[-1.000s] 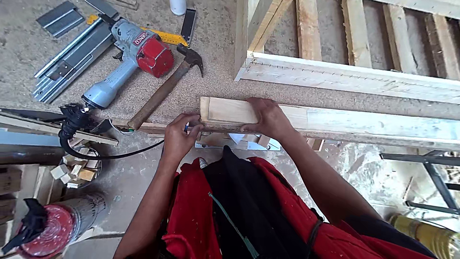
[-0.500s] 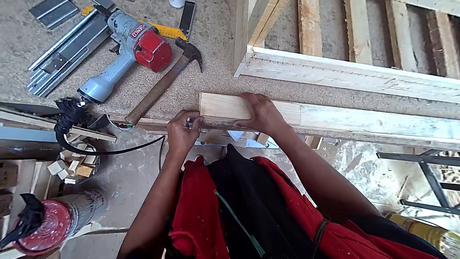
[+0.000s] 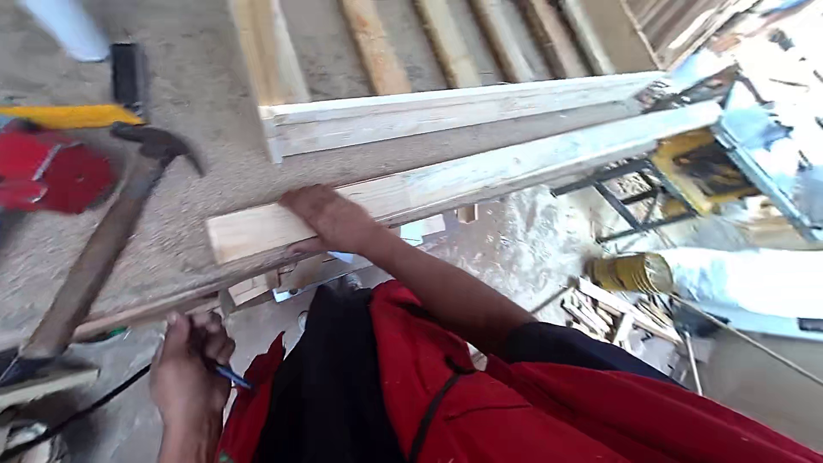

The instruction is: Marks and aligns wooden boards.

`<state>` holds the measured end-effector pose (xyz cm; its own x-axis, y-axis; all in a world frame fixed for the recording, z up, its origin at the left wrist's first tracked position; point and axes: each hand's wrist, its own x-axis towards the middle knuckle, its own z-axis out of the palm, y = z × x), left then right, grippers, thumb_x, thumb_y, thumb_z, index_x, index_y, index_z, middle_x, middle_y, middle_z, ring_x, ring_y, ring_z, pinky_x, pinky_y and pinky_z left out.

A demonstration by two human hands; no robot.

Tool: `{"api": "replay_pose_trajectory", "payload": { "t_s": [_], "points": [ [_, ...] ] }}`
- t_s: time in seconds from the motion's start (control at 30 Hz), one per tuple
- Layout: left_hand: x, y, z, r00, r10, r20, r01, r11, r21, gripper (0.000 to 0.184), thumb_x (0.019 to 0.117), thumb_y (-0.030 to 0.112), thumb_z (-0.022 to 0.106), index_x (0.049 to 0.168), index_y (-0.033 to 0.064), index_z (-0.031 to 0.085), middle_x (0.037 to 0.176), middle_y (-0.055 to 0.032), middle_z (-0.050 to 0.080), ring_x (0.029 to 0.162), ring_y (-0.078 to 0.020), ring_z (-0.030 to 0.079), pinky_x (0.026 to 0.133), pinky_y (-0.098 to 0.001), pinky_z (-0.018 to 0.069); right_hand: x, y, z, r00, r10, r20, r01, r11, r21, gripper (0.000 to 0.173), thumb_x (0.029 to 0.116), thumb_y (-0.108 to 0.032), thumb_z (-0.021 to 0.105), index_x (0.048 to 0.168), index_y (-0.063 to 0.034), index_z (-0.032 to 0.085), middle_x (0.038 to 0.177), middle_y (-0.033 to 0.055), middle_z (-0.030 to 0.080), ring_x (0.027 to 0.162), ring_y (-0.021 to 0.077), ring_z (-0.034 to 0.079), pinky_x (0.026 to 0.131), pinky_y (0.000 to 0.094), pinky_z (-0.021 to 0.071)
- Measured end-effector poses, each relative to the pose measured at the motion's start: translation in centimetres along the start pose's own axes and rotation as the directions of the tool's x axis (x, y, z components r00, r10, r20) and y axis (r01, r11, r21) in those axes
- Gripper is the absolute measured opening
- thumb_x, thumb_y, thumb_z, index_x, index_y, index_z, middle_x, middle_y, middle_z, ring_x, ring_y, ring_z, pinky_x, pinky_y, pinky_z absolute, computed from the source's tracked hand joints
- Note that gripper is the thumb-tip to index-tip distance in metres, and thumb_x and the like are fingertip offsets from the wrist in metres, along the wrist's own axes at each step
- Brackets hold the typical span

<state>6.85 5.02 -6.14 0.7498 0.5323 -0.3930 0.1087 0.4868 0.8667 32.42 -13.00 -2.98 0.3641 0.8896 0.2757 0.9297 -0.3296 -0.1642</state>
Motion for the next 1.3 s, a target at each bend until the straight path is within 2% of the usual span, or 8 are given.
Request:
{"api": "replay_pose_trajectory", "payload": {
  "t_s": [0.07,0.13,0.23,0.3,0.57,0.8,1.07,1.3],
  "points": [
    [-1.6,-2.1,-0.6,0.996,-0.067,0.057,0.066,0.997,0.035,0.052,0.1101,0.049,0.031,0.091,0.0155,0.067,0.076,0.001,0.068,0.055,-0.008,0.059,0.05,-0.0244,0.0524,0.3,0.2,0.2,1.0,-0.015,-0.004,0.015,1.0,0.026,0.081,0.0853,-0.068,0.069,0.138,-0.007,0.061,0.134,0.0109,0.067,0.128,0.027,0.061,0.113,0.0415,0.0452],
    [-2.9,-3.1,-0.5,0.995,-0.086,0.048,0.077,0.984,0.158,0.058,0.1112,0.044,0.028,0.086,0.0096,0.066,0.072,-0.0026,0.069,0.059,-0.0104,0.064,0.056,-0.0264,0.0555,0.3,0.3,0.1,1.0,-0.021,0.009,0.021,0.998,0.053,0.079,0.0871,-0.066,0.068,0.139,-0.0068,0.06,0.135,0.0111,0.066,0.129,0.0276,0.06,0.114,0.0422,0.0441],
    [-3.3,-2.3,-1.7,1.0,0.0,0.025,-0.012,0.879,0.477,0.058,0.111,0.043,0.03,0.083,0.0071,0.066,0.061,0.0009,0.056,0.052,-0.0081,0.052,0.05,-0.025,0.0447,0.3,0.3,-0.2,0.999,-0.023,0.044,0.02,0.998,0.062,0.078,0.0892,-0.065,0.067,0.139,-0.0061,0.058,0.137,0.0122,0.065,0.13,0.0289,0.06,0.115,0.0429,0.043],
    [-2.7,-0.9,-2.9,0.996,0.055,0.07,-0.085,0.808,0.583,0.059,0.1103,0.047,0.032,0.083,0.0083,0.067,0.06,0.0018,0.053,0.049,-0.0089,0.047,0.047,-0.0259,0.0401,0.3,0.4,-0.2,0.998,-0.028,0.048,0.025,0.997,0.068,0.077,0.089,-0.064,0.067,0.139,-0.0055,0.058,0.136,0.0127,0.066,0.129,0.0292,0.06,0.114,0.0433,0.0434],
    [-1.3,1.7,-3.1,0.977,0.166,0.134,-0.212,0.818,0.534,0.055,0.1093,0.047,0.037,0.08,0.0122,0.068,0.059,0.0019,0.055,0.047,-0.0095,0.047,0.045,-0.0252,0.0412,0.6,0.5,-0.3,0.998,-0.05,0.048,0.045,0.994,0.095,0.079,0.0872,-0.063,0.07,0.138,-0.0041,0.059,0.132,0.0123,0.068,0.126,0.0291,0.062,0.113,0.0427,0.0443],
    [-1.4,0.8,-3.3,0.986,0.095,0.138,-0.156,0.824,0.545,0.059,0.1094,0.05,0.033,0.085,0.0107,0.07,0.061,-0.003,0.058,0.044,-0.0127,0.047,0.04,-0.0263,0.0386,0.5,0.4,0.0,0.998,-0.05,0.023,0.049,0.997,0.051,0.08,0.0877,-0.065,0.068,0.139,-0.004,0.059,0.134,0.0125,0.067,0.127,0.0297,0.062,0.113,0.0433,0.0445],
    [-1.7,1.7,-4.5,0.994,0.105,0.042,-0.111,0.834,0.54,0.061,0.1091,0.052,0.033,0.085,0.0096,0.07,0.059,-0.0041,0.06,0.042,-0.0146,0.051,0.039,-0.0277,0.0451,0.4,0.4,0.3,0.998,-0.069,-0.001,0.069,0.997,0.036,0.08,0.0884,-0.066,0.067,0.138,-0.0037,0.059,0.134,0.012,0.067,0.126,0.0289,0.062,0.112,0.0423,0.0453],
    [-1.4,0.7,-4.4,0.996,0.073,0.048,-0.087,0.856,0.509,0.061,0.1092,0.052,0.033,0.087,0.0079,0.07,0.063,-0.0069,0.063,0.043,-0.0179,0.055,0.04,-0.0319,0.0496,0.4,0.1,0.2,0.998,-0.054,0.014,0.054,0.998,0.023,0.079,0.089,-0.065,0.067,0.137,-0.0024,0.059,0.136,0.0124,0.065,0.127,0.0293,0.061,0.114,0.0427,0.0439]
  ]
}}
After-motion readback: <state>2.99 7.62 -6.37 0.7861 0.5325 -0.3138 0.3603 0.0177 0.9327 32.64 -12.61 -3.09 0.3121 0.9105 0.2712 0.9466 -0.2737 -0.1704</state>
